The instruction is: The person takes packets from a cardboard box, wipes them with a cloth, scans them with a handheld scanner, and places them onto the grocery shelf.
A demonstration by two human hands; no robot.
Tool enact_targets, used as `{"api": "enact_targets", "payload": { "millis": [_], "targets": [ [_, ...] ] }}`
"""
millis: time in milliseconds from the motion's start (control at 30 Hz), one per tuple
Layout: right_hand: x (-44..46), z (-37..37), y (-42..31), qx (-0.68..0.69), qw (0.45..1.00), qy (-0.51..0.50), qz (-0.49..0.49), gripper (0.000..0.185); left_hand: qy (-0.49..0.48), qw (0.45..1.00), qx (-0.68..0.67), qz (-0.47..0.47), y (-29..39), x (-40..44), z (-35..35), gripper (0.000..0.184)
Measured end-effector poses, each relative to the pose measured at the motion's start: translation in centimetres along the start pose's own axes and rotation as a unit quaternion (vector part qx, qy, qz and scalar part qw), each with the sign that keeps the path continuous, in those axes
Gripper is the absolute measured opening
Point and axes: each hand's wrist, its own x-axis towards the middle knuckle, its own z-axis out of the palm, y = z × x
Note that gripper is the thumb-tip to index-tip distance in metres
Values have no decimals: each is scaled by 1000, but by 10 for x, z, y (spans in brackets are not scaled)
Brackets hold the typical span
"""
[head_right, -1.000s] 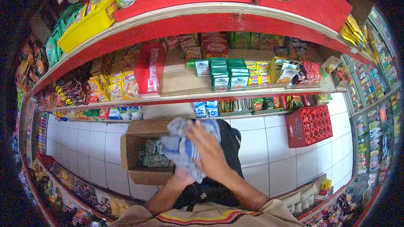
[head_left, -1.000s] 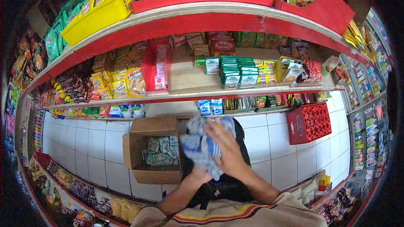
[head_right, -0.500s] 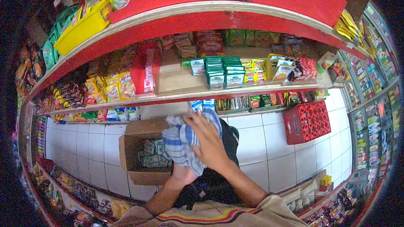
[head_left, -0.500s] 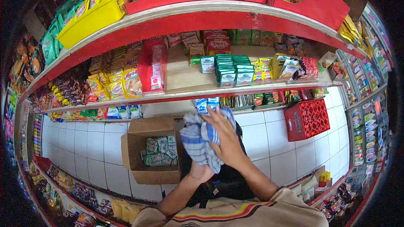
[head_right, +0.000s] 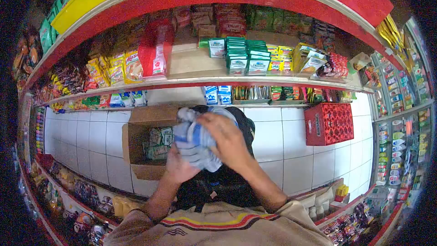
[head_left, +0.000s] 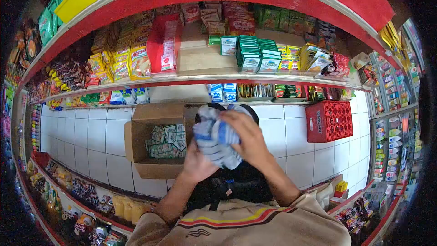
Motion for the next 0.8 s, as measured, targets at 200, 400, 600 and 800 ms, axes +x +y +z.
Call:
{"api": "enact_targets", "payload": {
  "millis": [200, 400, 600, 800],
  "targets": [
    [-9, 16, -8, 78, 990, 98, 64, 55, -49, 998, 10, 38, -17, 0, -32, 41],
    [-23, -2, -12, 234, 933, 194, 191, 42, 0, 994, -82, 72, 13, 8, -34, 45],
    [-40, -3, 31, -88, 985, -123, 81, 53, 2, 986, -9, 164, 50, 3, -5, 55],
    [-66, -20, -30, -165, 952, -238, 100, 67, 49, 964, 118, 232, 59, 5, 3, 70]
  ]
}}
